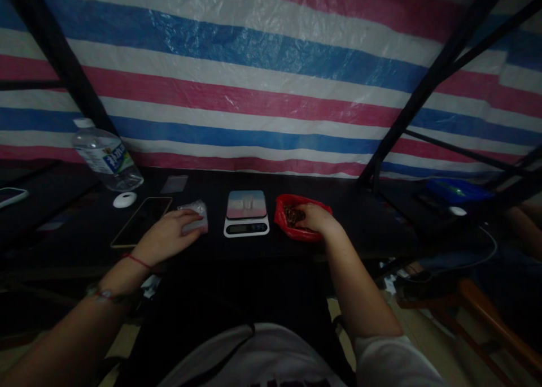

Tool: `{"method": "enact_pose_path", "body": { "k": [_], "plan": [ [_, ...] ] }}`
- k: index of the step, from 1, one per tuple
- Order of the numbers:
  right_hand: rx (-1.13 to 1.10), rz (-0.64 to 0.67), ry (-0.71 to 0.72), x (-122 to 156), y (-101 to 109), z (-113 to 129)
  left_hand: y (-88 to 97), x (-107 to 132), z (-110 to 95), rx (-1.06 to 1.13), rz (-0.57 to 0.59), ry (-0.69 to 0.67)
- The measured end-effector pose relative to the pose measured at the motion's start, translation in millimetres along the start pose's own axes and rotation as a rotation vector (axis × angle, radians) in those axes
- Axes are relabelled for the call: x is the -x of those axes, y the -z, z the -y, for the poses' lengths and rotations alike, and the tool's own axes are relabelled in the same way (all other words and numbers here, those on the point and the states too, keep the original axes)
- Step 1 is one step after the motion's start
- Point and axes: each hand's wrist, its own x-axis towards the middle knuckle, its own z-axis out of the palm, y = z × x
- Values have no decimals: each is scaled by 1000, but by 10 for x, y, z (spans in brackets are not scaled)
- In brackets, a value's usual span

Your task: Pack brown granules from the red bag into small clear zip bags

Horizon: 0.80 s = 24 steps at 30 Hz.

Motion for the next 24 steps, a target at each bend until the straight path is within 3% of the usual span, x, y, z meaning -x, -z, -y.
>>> {"method": "enact_pose_path", "body": {
  "k": [6,13,20,24],
  "plan": [
    [25,-58,25,-38,-24,2,32,-121,-320,102,-111,-63],
    [88,-125,88,-80,-1,-33,18,-401,-645,209,-145,-121],
    [85,-192,51,-115,23,-57,-239,-383,-848,239,-156,-168],
    [72,-220,64,-115,36,-55,-390,-288,-870,200,-97,-229]
  ]
}}
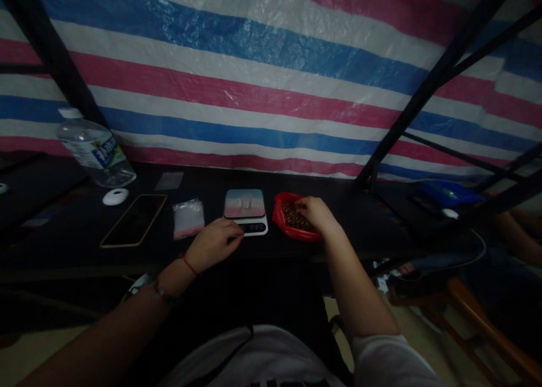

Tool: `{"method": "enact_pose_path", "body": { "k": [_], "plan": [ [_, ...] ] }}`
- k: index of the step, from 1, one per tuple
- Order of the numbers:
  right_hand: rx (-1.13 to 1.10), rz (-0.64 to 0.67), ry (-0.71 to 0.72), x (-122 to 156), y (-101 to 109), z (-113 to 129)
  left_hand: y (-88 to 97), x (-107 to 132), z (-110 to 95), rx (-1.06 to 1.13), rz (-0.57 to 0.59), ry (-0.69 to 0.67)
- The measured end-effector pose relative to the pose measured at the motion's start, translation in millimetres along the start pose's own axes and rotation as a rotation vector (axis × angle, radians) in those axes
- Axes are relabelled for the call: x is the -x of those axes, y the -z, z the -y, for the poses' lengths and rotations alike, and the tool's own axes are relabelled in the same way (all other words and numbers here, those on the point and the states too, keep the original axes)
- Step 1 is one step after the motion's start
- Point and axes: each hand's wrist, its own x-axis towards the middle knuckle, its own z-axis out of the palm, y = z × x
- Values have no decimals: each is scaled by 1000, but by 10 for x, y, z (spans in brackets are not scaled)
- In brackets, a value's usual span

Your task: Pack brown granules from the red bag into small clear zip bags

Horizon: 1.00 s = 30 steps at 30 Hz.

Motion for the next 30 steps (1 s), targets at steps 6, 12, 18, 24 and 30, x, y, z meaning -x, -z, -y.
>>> {"method": "enact_pose_path", "body": {
  "k": [6,12,18,24,30],
  "plan": [
    [-96,-36,93,51,53,-41,-35,64,66,-22,32,-9],
    [-27,-86,-40,83,172,-161,-44,87,73,-41,12,-13],
    [-52,-71,2,64,107,-126,-47,93,70,-56,8,-16],
    [-103,-54,55,35,38,-80,-52,92,63,-59,10,-27],
    [-143,84,109,111,82,-72,-52,87,59,-39,1,-29]
  ]
}}
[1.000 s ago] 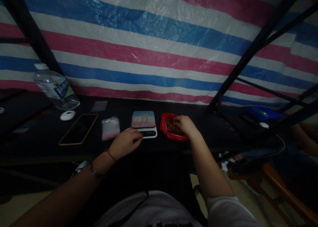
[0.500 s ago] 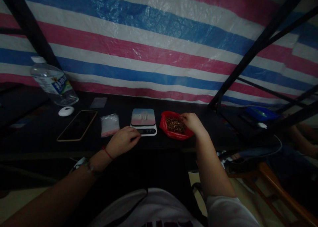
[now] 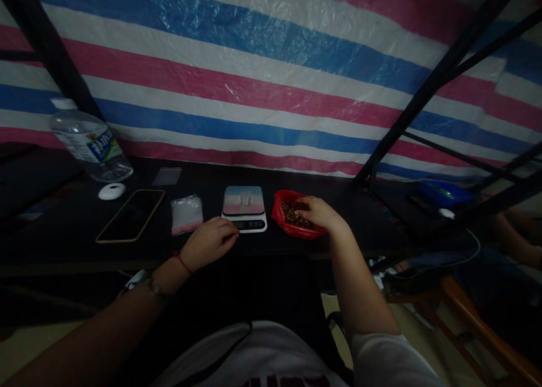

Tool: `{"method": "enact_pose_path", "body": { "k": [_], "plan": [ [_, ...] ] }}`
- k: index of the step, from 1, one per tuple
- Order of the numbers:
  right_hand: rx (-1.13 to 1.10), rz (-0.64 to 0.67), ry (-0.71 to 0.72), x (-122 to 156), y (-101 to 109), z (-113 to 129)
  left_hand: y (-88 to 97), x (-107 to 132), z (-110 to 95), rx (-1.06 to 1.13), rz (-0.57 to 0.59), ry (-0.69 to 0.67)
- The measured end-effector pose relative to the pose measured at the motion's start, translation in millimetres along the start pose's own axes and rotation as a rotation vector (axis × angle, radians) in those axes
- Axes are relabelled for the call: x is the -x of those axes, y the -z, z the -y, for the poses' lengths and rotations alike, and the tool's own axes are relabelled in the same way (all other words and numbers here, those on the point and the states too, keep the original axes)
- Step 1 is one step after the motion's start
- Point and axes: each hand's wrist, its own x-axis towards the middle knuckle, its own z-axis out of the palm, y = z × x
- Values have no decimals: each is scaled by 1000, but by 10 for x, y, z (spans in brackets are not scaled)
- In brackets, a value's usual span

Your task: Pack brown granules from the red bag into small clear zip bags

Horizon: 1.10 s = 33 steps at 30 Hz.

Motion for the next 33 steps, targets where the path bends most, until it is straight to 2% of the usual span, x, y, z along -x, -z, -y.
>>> {"method": "enact_pose_path", "body": {
  "k": [4,10,12,16,20,22,26,33],
  "plan": [
    [40,30,-75,-20,-46,19,2,3,-5,4,-1,-5],
    [134,-98,-144,-108,-65,-28,27,-2,-24,-3,18,-8],
    [119,-108,-128,-100,-52,-40,28,-1,-20,-3,21,-5],
    [15,-10,-30,-34,-47,-37,10,8,-1,13,24,-3],
    [-21,149,-102,14,-96,-26,-15,17,16,15,25,-6],
    [-12,185,-138,17,-118,-25,-22,19,21,10,36,-11],
    [19,170,-171,-1,-123,-34,-21,18,22,-2,53,-18],
    [99,123,-117,-41,-160,-62,6,8,-4,-2,60,-20]
  ]
}}
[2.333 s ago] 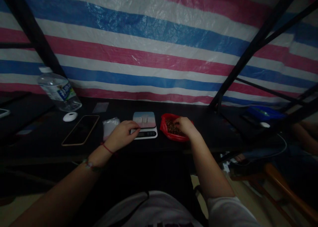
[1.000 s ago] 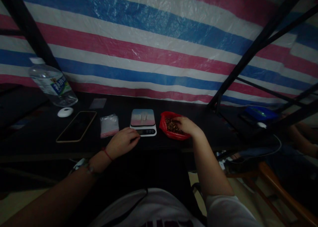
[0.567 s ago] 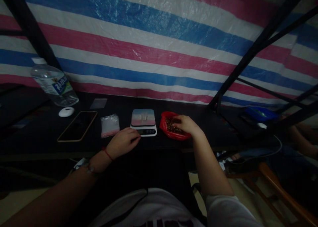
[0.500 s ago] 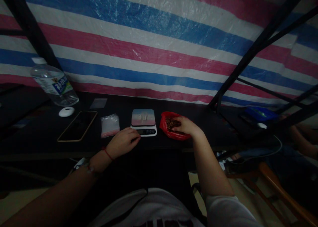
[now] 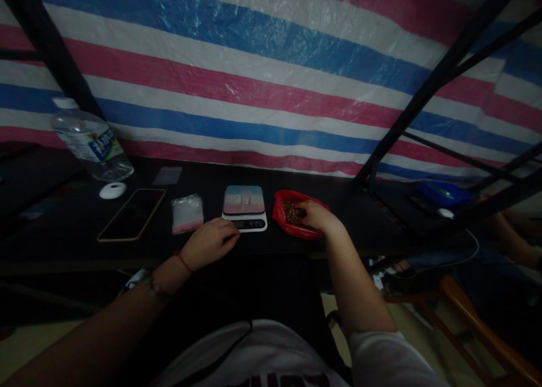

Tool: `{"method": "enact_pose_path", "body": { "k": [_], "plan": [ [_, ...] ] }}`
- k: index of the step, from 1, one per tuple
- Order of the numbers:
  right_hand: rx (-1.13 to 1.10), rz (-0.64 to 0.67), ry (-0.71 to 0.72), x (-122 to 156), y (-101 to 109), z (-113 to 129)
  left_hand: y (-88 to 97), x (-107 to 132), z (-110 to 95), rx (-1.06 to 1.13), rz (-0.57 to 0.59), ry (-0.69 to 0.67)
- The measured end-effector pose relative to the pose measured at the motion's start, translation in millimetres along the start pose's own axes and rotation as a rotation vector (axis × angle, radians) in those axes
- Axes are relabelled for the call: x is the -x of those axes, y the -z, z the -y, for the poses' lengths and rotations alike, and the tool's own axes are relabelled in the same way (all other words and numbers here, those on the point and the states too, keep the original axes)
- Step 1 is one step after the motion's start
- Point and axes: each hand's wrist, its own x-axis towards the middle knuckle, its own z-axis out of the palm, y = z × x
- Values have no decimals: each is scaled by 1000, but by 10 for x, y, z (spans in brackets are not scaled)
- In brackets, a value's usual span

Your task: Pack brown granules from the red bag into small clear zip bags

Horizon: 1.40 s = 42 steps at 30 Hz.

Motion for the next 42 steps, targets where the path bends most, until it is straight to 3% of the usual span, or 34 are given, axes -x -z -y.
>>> {"method": "enact_pose_path", "body": {
  "k": [17,26,31,36,42],
  "plan": [
    [41,-85,-37,10,84,45,-16,10,27,45,-30,10],
    [-39,-242,38,-1,113,86,22,1,5,17,-15,17],
    [-133,-117,98,42,71,56,11,4,16,2,3,12],
    [-80,95,-29,50,-15,153,14,4,10,-11,20,13],
    [-51,53,1,18,-52,202,-4,9,21,-4,21,11]
  ]
}}
